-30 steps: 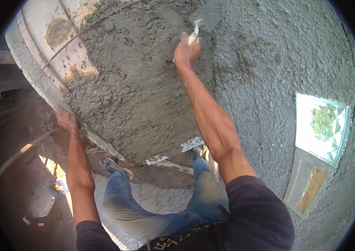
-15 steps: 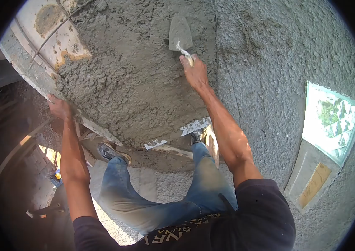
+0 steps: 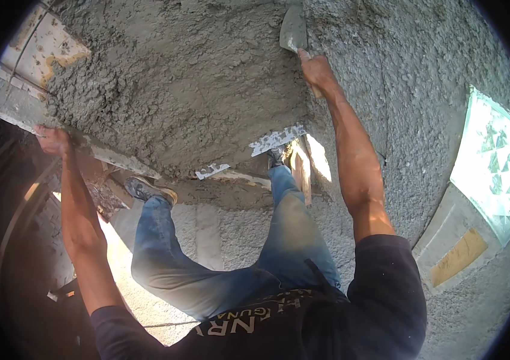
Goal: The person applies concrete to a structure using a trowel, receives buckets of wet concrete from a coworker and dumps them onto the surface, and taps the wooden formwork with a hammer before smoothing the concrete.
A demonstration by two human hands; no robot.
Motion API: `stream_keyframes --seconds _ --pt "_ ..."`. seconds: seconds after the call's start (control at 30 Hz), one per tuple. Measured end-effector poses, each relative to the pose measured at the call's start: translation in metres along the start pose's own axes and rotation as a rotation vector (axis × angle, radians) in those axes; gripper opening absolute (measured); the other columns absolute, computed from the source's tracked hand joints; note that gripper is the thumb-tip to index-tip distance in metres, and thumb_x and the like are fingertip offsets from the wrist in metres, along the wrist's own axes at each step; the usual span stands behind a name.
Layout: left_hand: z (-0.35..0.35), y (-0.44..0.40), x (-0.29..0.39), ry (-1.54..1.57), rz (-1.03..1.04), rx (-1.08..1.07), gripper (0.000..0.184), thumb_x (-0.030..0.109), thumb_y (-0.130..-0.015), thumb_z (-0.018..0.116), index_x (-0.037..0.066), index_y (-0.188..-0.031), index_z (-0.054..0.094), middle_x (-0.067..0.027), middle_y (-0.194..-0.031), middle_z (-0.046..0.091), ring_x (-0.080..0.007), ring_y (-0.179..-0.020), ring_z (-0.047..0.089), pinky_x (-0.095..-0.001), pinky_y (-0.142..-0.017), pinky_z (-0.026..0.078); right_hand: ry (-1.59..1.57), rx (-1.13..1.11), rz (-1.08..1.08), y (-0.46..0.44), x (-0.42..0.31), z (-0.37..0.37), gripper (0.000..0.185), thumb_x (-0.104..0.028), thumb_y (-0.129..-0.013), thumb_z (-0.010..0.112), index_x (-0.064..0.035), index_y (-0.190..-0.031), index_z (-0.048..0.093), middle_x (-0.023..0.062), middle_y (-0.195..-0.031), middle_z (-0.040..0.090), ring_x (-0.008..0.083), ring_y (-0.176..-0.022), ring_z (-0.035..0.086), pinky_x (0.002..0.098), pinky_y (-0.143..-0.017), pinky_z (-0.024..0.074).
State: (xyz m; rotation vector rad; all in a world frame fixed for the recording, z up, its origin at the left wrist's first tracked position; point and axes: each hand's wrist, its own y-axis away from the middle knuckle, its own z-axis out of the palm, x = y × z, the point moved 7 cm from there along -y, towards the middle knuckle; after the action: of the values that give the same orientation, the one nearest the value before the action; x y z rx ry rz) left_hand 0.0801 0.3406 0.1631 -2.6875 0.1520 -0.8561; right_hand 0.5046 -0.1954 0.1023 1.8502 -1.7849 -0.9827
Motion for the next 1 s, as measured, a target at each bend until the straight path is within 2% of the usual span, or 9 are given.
stream_keyframes --seconds 0.27,0.4,0.53,0.6,0.67,0.7,0.77,0.83,1.0 --pt "0.005 -0.004 -0.011 0.003 0.077 0.030 0.063 0.051 -0.098 0.032 -0.004 -0.103 0.064 -0.0304 -0.098 0.063 -0.0493 -0.094 0.055 -0.0517 -0.081 0.041 -0.048 0.021 0.217 0.009 0.169 0.113 0.074 -0.055 -0.092 0.046 0.0168 -0.098 0.062 0.0380 -0.099 0.062 0.0466 -0.106 0.060 0.0458 -0.092 0.0444" --pt "0.009 -0.011 -0.022 -0.056 0.022 0.014 0.065 0.051 -0.099 0.031 -0.004 -0.106 0.064 -0.0302 -0.101 0.063 -0.0490 -0.096 0.055 -0.0519 -0.082 0.040 -0.058 0.152 0.128 0.016 0.260 0.179 0.069 -0.053 -0.094 0.046 0.0141 -0.090 0.063 0.0365 -0.085 0.062 0.0464 -0.090 0.063 0.0470 -0.081 0.0468" --pt "0.027 -0.032 -0.059 -0.380 0.495 0.013 0.041 0.031 -0.093 0.046 0.002 -0.121 0.054 -0.0261 -0.097 0.064 -0.0436 -0.090 0.062 -0.0497 -0.077 0.049 -0.030 0.289 0.176 0.017 0.311 0.239 0.062 -0.053 -0.094 0.045 0.0058 -0.088 0.064 0.0286 -0.072 0.063 0.0408 -0.067 0.063 0.0481 -0.066 0.0502" --pt "0.020 -0.029 -0.047 -0.246 0.423 0.073 0.034 0.023 -0.099 0.039 -0.001 -0.113 0.059 -0.0240 -0.102 0.066 -0.0438 -0.093 0.061 -0.0483 -0.079 0.046 -0.271 0.027 0.332 0.023 0.368 0.297 0.066 -0.055 -0.095 0.042 0.0083 -0.093 0.060 0.0281 -0.082 0.064 0.0440 -0.075 0.062 0.0477 -0.071 0.0499" --pt "0.025 -0.033 -0.052 -0.409 0.497 0.088 0.031 0.018 -0.097 0.042 -0.003 -0.114 0.057 -0.0240 -0.102 0.066 -0.0444 -0.090 0.061 -0.0484 -0.077 0.046 -0.855 -0.070 0.838 0.082 0.347 0.308 0.055 -0.055 -0.095 0.039 -0.0030 -0.084 0.055 0.0121 -0.065 0.055 0.0318 -0.057 0.054 0.0425 -0.054 0.0472" --pt "0.027 -0.036 -0.059 -0.376 0.511 0.098 0.036 0.023 -0.098 0.041 -0.003 -0.115 0.058 -0.0258 -0.103 0.065 -0.0457 -0.091 0.060 -0.0493 -0.079 0.045 -0.862 -0.071 0.824 0.074 0.327 0.308 0.055 -0.055 -0.095 0.039 -0.0030 -0.084 0.055 0.0121 -0.065 0.055 0.0318 -0.057 0.054 0.0425 -0.054 0.0472" --pt "0.020 -0.033 -0.048 -0.343 0.526 0.108 0.040 0.028 -0.099 0.040 -0.004 -0.116 0.059 -0.0276 -0.105 0.064 -0.0471 -0.093 0.059 -0.0502 -0.080 0.044 -1.783 -0.059 0.764 0.055 0.270 0.321 0.047 -0.055 -0.094 0.039 -0.0117 -0.077 0.045 0.0043 -0.058 0.039 0.0233 -0.050 0.045 0.0359 -0.045 0.0404" --pt "0.010 -0.015 -0.026 -0.152 0.051 0.015 0.053 0.041 -0.100 0.037 -0.004 -0.116 0.061 -0.0308 -0.107 0.062 -0.0484 -0.097 0.056 -0.0518 -0.083 0.041 -2.056 -0.175 0.617 0.003 0.183 0.303 0.047 -0.055 -0.095 0.037 -0.0121 -0.075 0.041 0.0057 -0.058 0.039 0.0227 -0.048 0.040 0.0345 -0.044 0.0377" --pt "0.000 -0.006 -0.003 -0.014 0.027 0.047 0.065 0.050 -0.100 0.034 -0.006 -0.114 0.061 -0.0331 -0.107 0.060 -0.0518 -0.096 0.053 -0.0523 -0.083 0.039 -2.128 -0.019 0.436 -0.019 -0.038 0.160 0.045 -0.047 -0.100 0.029 -0.0079 -0.080 0.038 0.0074 -0.059 0.041 0.0203 -0.048 0.044 0.0378 -0.043 0.0428"
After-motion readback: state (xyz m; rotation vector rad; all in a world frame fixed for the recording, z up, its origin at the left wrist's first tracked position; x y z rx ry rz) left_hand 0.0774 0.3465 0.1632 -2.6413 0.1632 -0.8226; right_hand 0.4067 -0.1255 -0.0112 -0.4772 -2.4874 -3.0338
